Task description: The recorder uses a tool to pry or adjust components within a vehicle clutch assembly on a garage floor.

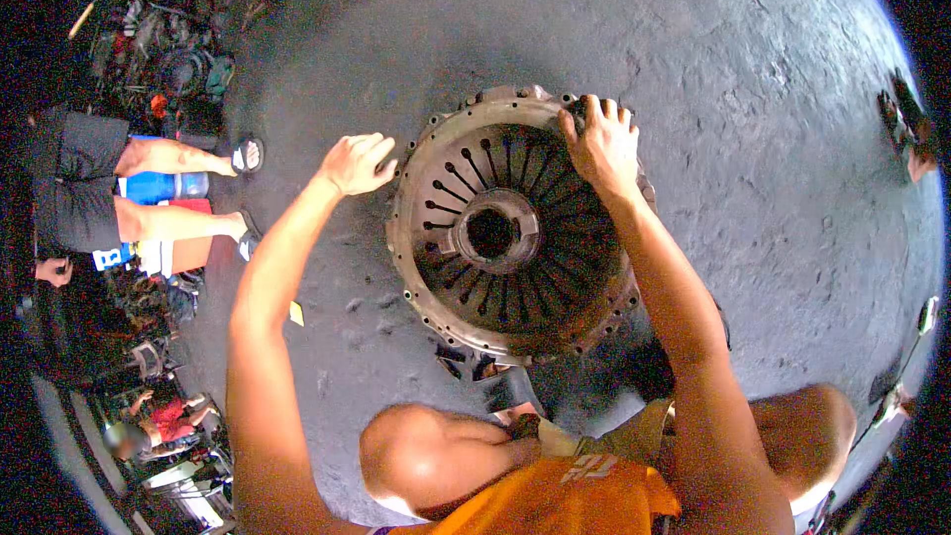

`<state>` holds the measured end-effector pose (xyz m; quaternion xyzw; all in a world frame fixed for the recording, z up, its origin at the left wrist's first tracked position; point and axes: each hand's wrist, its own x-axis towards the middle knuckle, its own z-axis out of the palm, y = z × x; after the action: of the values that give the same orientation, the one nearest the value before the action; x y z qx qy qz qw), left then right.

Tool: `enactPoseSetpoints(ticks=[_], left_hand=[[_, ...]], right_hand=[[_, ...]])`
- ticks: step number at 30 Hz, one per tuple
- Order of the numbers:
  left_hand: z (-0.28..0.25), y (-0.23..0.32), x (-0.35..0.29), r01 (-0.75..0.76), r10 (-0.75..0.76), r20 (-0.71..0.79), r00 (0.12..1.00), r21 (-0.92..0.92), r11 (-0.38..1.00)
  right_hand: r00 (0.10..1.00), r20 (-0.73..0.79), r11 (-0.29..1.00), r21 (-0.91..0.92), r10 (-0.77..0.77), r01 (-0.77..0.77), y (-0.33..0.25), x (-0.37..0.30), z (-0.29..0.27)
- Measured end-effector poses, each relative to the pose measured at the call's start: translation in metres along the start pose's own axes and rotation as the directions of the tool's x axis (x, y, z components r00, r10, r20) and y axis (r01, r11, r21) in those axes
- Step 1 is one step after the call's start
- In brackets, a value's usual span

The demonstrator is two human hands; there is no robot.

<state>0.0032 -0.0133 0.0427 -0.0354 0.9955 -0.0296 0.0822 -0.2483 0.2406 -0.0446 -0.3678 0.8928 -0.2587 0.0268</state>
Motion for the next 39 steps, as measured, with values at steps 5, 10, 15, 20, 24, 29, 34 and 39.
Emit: enactPoseSetpoints(ticks=[5, 10, 15, 20, 24, 29, 34, 39], left_hand=[[0.005, -0.002, 0.018, -0.067, 0.074, -0.12, 0.99, 0.067, 0.996], [0.007, 0.039, 0.027, 0.863, -0.86, 0.115, 0.498, -0.169, 0.477], [0.008, 0.06, 0.023, 0.919, -0.973, 0.131, 0.191, -0.373, 0.13], [0.004, 0.034, 0.01, 0.669, -0.667, 0.087, 0.74, -0.2, 0.716], [-0.005, 0.003, 0.003, -0.189, 0.191, -0.047, 0.98, 0.041, 0.981], [0.005, 0.01, 0.013, 0.016, -0.015, -0.042, 0.999, 0.022, 1.0], [0.012, 0.036, 0.031, 0.786, -0.782, 0.079, 0.618, -0.048, 0.616], [0.011, 0.051, 0.038, 0.975, -0.967, 0.221, 0.129, -0.204, 0.083]], right_hand=[[1.0, -0.005, 1.0, -0.004, 0.017, -0.017, 0.0, 0.0, -0.001], [1.0, -0.004, 1.0, 0.007, 0.024, -0.024, -0.003, 0.002, -0.005], [0.996, 0.069, 0.998, 0.003, 0.061, -0.061, -0.005, 0.003, -0.01], [0.997, 0.058, 0.999, 0.023, 0.048, -0.049, 0.0, 0.002, -0.009], [0.998, 0.044, 0.998, 0.052, 0.038, -0.041, 0.004, 0.002, -0.007], [0.999, 0.009, 0.999, 0.028, 0.04, -0.04, 0.003, 0.001, -0.004], [1.0, -0.009, 0.998, 0.057, 0.025, -0.025, 0.002, 0.0, -0.006], [1.0, 0.008, 0.996, 0.082, 0.022, -0.022, 0.003, 0.001, -0.005]])
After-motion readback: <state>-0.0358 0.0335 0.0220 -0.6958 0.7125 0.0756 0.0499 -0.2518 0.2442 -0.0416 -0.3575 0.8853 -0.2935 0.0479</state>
